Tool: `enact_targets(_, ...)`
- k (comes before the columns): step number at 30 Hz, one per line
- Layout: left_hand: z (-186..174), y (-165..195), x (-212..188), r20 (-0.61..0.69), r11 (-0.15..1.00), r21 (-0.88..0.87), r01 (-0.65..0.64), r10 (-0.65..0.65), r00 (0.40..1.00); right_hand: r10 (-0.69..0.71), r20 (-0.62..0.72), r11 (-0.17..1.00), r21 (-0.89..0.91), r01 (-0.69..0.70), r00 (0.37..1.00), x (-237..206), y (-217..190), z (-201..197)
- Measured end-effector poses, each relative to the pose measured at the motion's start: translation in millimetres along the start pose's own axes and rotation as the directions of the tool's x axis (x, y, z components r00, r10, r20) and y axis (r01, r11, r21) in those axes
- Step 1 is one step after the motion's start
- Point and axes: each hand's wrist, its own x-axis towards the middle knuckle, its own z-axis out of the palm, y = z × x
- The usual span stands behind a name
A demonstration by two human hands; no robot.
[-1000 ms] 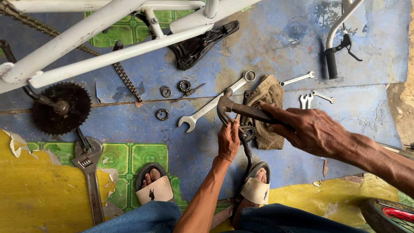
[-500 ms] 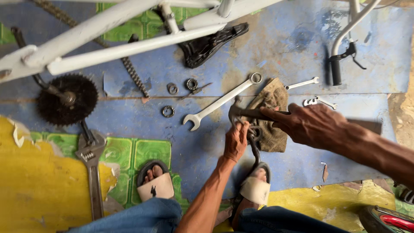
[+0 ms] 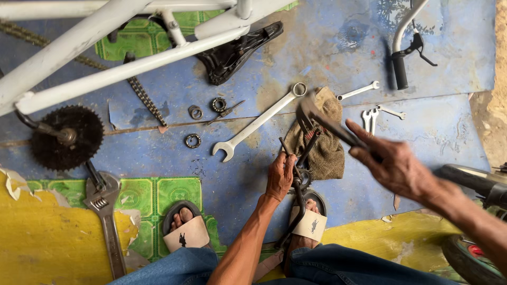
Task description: The person uses a hammer and a metal rod to tap a chainring onto a crank arm. They repeatedly strike the rod to seat the chainring, then rotate the crank to check the fit.
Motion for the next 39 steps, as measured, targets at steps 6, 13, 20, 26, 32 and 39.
enact_targets(6, -2.0, 13.7, 2.0, -0.085, 0.997, -0.042, 0.064, -0.067, 0.994, 0.301, 0.028, 0.945, 0.125, -0.302, 0.953, 10.0, 90.3, 109.5)
enact_targets(13, -16.1, 26.3, 13.2, -0.061, 0.988, 0.107, 0.114, -0.108, 0.992, 0.324, -0.081, 0.928, 0.222, -0.300, 0.942, 3.2, 105.9, 135.0)
enact_targets(20, -23.6, 27.6, 14.5, -0.002, 0.983, 0.185, -0.006, 0.006, 1.000, 0.270, -0.120, 0.934, 0.273, -0.230, 0.955, -8.5, 78.8, 119.5)
enact_targets(26, -20.1, 18.9, 20.3, 0.022, 0.980, 0.195, -0.035, 0.031, 0.999, 0.220, -0.113, 0.949, 0.257, -0.185, 0.969, -8.7, 59.4, 114.4)
enact_targets(32, -21.3, 17.8, 15.9, 0.054, 0.985, 0.170, -0.032, 0.023, 0.998, 0.176, -0.084, 0.964, 0.216, -0.154, 0.981, -10.3, 42.9, 107.2)
enact_targets(39, -20.8, 27.1, 11.4, 0.027, 0.990, 0.138, -0.008, 0.004, 1.000, 0.142, -0.061, 0.969, 0.211, -0.126, 0.988, -6.3, 33.8, 99.8)
